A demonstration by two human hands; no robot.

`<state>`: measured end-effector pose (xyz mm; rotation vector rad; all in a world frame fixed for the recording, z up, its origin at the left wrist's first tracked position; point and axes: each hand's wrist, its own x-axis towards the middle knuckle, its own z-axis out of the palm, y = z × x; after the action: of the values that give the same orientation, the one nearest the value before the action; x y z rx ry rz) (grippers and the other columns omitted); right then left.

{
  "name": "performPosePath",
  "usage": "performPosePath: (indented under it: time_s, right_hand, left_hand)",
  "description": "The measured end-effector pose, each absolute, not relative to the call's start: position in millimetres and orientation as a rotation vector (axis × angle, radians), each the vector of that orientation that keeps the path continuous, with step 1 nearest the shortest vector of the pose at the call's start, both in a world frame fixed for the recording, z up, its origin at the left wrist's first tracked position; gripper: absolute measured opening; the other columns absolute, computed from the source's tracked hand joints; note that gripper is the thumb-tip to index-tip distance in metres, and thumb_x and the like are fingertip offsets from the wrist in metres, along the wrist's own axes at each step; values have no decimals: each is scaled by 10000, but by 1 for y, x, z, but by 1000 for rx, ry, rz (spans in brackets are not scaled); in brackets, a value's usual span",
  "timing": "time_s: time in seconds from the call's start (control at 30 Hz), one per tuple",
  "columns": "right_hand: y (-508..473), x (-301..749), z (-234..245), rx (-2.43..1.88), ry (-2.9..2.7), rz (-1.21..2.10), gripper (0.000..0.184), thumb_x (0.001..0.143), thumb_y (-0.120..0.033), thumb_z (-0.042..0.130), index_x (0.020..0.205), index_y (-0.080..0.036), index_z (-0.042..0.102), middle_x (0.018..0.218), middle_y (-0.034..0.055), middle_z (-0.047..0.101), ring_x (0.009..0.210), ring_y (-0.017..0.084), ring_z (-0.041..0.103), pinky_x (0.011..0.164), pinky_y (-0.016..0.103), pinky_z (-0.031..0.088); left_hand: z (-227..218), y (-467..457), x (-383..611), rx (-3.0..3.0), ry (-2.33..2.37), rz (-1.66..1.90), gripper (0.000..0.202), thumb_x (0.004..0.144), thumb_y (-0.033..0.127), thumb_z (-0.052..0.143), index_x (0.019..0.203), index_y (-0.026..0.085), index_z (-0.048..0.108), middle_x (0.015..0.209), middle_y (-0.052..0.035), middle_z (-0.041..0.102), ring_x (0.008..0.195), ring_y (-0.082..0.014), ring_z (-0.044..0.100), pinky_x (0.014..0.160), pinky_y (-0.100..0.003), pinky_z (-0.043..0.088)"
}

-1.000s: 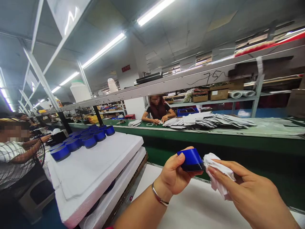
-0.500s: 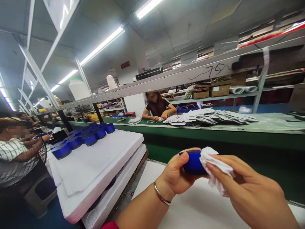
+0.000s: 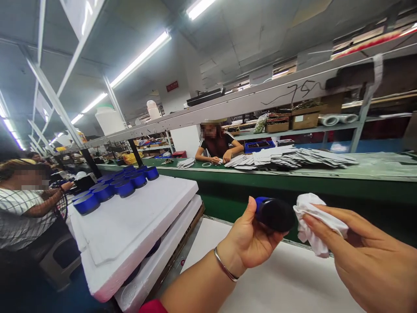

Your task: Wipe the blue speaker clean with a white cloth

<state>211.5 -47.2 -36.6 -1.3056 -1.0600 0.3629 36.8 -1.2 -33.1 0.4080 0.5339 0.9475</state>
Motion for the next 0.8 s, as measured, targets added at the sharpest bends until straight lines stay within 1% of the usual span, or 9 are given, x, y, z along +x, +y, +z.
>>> performPosePath:
  time_s: [0.07, 0.13, 0.2, 0.3, 0.4, 0.5, 0.6, 0.7, 0.8]
  right_hand:
    - [-51, 202, -43, -1173, -1166, 87, 401, 926, -688, 828, 1077, -333, 940, 1190, 33, 837, 829, 252, 752, 704, 346, 630]
    - [-54, 191, -52, -1034, -1347, -131, 248, 1085, -491, 749, 1180, -340, 922, 1249, 35, 806, 925, 241, 775, 830, 339, 647]
    - [-54, 183, -60, -914, -1528, -269, 273, 1134, -282, 665, 1289, -331, 885, 1264, 49, 771, 1015, 232, 789, 892, 322, 648]
    - [-50, 184, -63, -738, -1718, -270, 383, 1107, -134, 606, 1311, -324, 868, 1203, 44, 772, 969, 193, 792, 795, 264, 630]
    - [-38, 210, -57, -770, -1830, -83, 350, 1053, -229, 617, 1159, -343, 930, 1131, 46, 814, 892, 209, 805, 721, 276, 628]
    - [-25, 244, -52, -1093, -1718, 6, 307, 947, -463, 661, 991, -371, 951, 1058, 38, 836, 691, 211, 753, 566, 316, 565]
    - [-24, 251, -50, -1168, -1523, -53, 336, 965, -672, 761, 1032, -396, 940, 1079, 10, 844, 688, 203, 746, 532, 296, 547]
    - [-33, 230, -45, -854, -1612, -78, 192, 1099, -497, 747, 1152, -417, 913, 1156, 0, 822, 849, 186, 790, 678, 245, 608]
    - [-37, 217, -44, -649, -1774, -117, 275, 1103, -281, 668, 1187, -418, 890, 1145, -2, 787, 875, 163, 788, 657, 227, 582]
  left_hand:
    - [-34, -6, 42, 411, 540, 963, 531, 1100, 629, 761, 1061, 109, 865, 1034, -117, 817, 897, -182, 736, 826, -267, 600]
    - [-34, -10, 47, 400, 510, 1001, 502, 1159, 560, 692, 1045, 105, 871, 1030, -113, 819, 890, -169, 734, 853, -257, 596]
    - [-33, -11, 49, 388, 494, 1003, 554, 1205, 539, 603, 1011, 92, 866, 1007, -114, 812, 899, -165, 739, 879, -250, 590]
    - [-28, -7, 46, 391, 536, 934, 738, 1226, 636, 470, 906, 75, 828, 889, -111, 763, 819, -164, 718, 823, -254, 581]
    - [-20, -4, 42, 362, 587, 1024, 711, 1239, 601, 453, 913, 81, 813, 878, -106, 762, 796, -153, 718, 784, -243, 582]
    - [-9, -6, 40, 293, 642, 1106, 610, 1245, 536, 468, 954, 109, 794, 914, -102, 787, 835, -178, 755, 750, -252, 587]
    - [-6, -9, 40, 273, 641, 1039, 658, 1251, 573, 384, 1007, 108, 781, 922, -112, 785, 837, -204, 764, 702, -264, 561]
    - [-17, -5, 36, 337, 578, 960, 715, 1254, 589, 316, 1105, 93, 808, 1005, -134, 807, 872, -202, 753, 774, -284, 576]
    - [-36, 6, 27, 513, 431, 938, 587, 1129, 664, 644, 1257, 121, 823, 1193, -147, 824, 1057, -235, 768, 965, -336, 587]
